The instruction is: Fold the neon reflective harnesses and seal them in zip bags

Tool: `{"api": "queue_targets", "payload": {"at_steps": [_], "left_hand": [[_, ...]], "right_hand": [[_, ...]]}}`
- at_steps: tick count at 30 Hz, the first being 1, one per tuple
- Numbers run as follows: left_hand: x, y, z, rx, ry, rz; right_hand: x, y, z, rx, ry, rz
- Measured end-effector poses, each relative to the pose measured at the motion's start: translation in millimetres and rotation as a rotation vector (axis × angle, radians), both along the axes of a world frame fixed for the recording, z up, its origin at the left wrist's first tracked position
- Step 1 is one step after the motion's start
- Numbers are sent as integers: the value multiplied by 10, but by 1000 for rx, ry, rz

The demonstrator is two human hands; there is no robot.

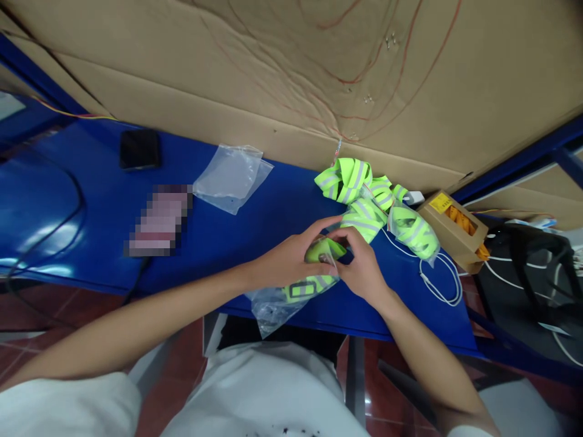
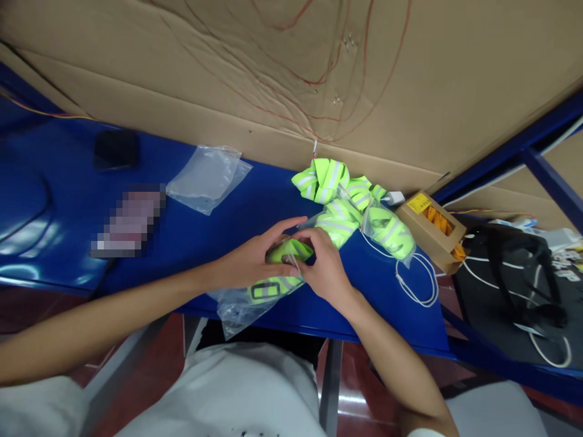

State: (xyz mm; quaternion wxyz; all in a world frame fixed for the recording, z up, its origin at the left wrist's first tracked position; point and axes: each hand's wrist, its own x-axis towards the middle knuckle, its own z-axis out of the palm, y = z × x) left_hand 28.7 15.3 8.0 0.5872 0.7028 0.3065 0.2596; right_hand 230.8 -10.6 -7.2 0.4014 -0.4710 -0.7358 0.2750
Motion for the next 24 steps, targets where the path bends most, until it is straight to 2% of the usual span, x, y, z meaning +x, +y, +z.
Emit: {"api": "queue_targets", "payload": {"at_steps": [3,6,10,12,15,17,19,21,24], "left_hand": [[2,62,-4,35,-49,36],[12,89,7,73,-81,66],[52,103,20,97,-41,-63],[52,145,17,101,-63,-52],[1,258,15,93,-166,127],[-45,334,11,-1,-283,224],[-82,384,-7,-150,-378,238],[-106,403,-50,-306,-344,225],[-132,393,-142,-533,-190,208]], "right_hand": [[95,8,73,-99,92,42],[174,-5,124,-248,94,192],[162,-34,101,-409,109,418],[146,-25,96,-428,191,459],[156,21,120,-275,260,291],[175,59,126,-99,151,148],[188,96,97,-22,33,84],[190,125,33,-72,57,62],[173,149,-71,-229,201,65]]}}
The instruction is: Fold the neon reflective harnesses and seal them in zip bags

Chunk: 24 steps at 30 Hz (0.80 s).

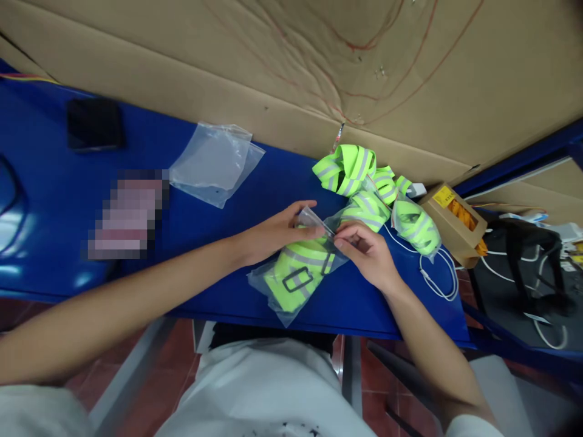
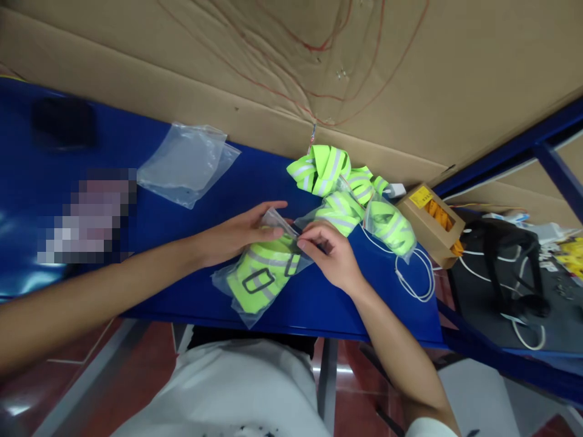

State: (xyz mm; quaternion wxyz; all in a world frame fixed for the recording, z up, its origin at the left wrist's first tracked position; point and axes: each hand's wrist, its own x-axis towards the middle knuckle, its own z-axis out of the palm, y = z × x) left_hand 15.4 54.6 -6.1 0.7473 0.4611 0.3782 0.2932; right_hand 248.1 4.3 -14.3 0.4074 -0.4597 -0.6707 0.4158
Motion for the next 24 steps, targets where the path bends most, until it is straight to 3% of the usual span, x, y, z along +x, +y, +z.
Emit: {"api": "queue_targets", "payload": {"at_steps": [2,5,11,17,21,24], "left_hand": [[-17,-13,-51,-62,-16,-17],[-40,-24,-77,-12,-71,10],[-76,-19,-54,-76,51,6],[-72,-32,-84,-159,46,-56],[-74,-18,-98,-68,98,-11],[-92,-4,-93,-83,102,-1]], "right_hand": [[-19,3,-42,-108,27,11],[-42,-3,-71,-215,58,-6],[19,-41,-134,-356,65,35],[65,-80,-107,-167,-58,-6],[65,-63,-95,-159,-38,17],[71,-58,-100,-146,-46,-4]]}}
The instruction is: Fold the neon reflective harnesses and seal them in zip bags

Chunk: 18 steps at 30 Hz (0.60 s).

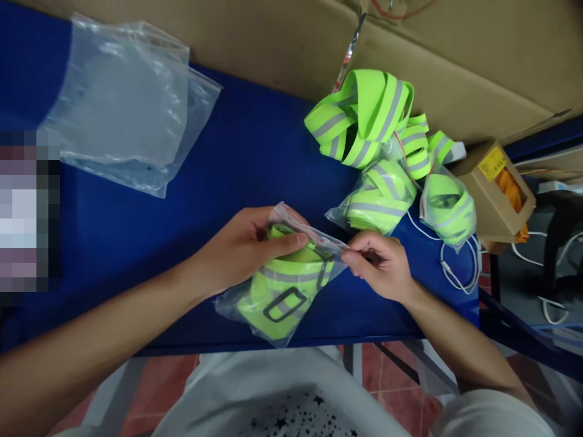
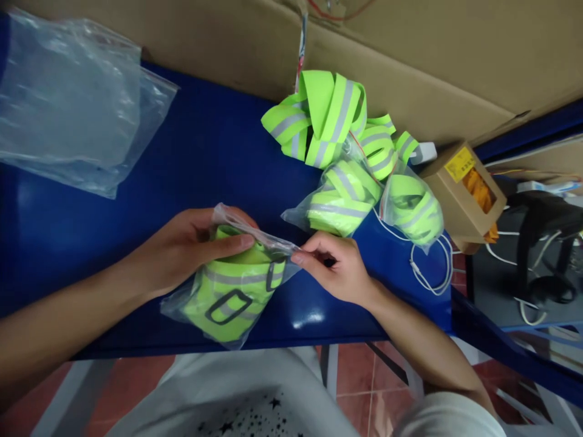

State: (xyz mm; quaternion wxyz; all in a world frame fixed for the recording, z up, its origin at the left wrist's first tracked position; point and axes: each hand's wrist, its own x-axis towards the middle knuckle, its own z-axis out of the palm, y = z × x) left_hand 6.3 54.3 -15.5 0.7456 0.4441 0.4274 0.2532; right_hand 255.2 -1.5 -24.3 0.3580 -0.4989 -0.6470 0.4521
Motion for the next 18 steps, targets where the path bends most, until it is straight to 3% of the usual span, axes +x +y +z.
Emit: {"api": "queue_targets", "payload": {"at_steps": [5,11,18], "left_hand": [[-10,-5,20,-13,15,35],[-15,-9,-16,-3,-3,109],[-31,18,-19,-2,28,8]], "right_hand": [[24,-6,-4,-105,63,3],[49,-4,-3,-96,39,13],[28,-14,27,-58,-67,-11]]}}
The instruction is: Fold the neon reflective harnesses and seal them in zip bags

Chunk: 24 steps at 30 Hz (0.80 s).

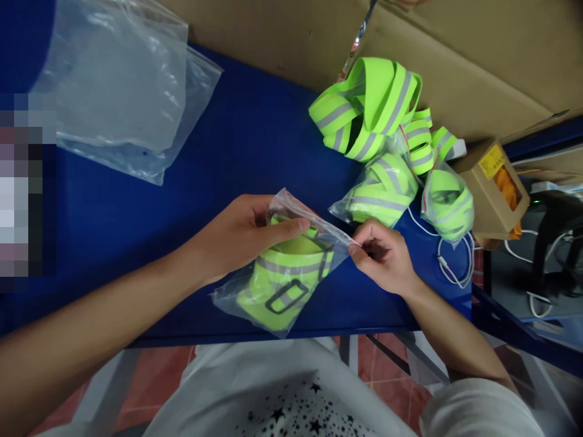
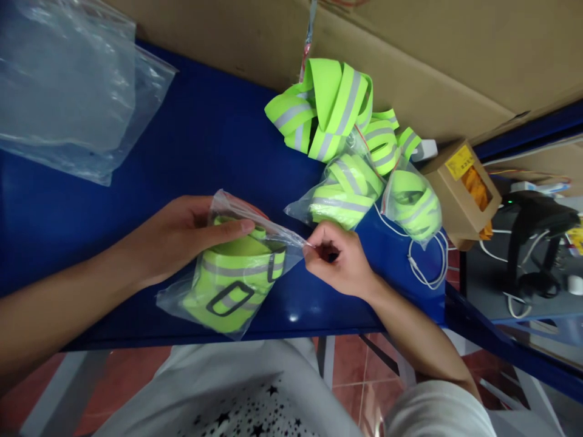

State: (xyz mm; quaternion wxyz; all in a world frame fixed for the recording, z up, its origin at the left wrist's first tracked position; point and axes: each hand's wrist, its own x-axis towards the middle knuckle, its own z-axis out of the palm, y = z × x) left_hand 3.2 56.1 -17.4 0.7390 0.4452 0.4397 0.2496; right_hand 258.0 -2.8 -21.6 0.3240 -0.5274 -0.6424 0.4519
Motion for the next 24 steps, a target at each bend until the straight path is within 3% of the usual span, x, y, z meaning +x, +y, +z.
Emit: {"api": "queue_targets", "payload": {"at_steps": [9,24], "left_hand": [[-7,-31,-11,200,87,-138],[88,-60,5,244,73,-284]], "right_hand": [[-11,-17,32,-43,15,76],[-83,-46,28,-57,49,97]]}}
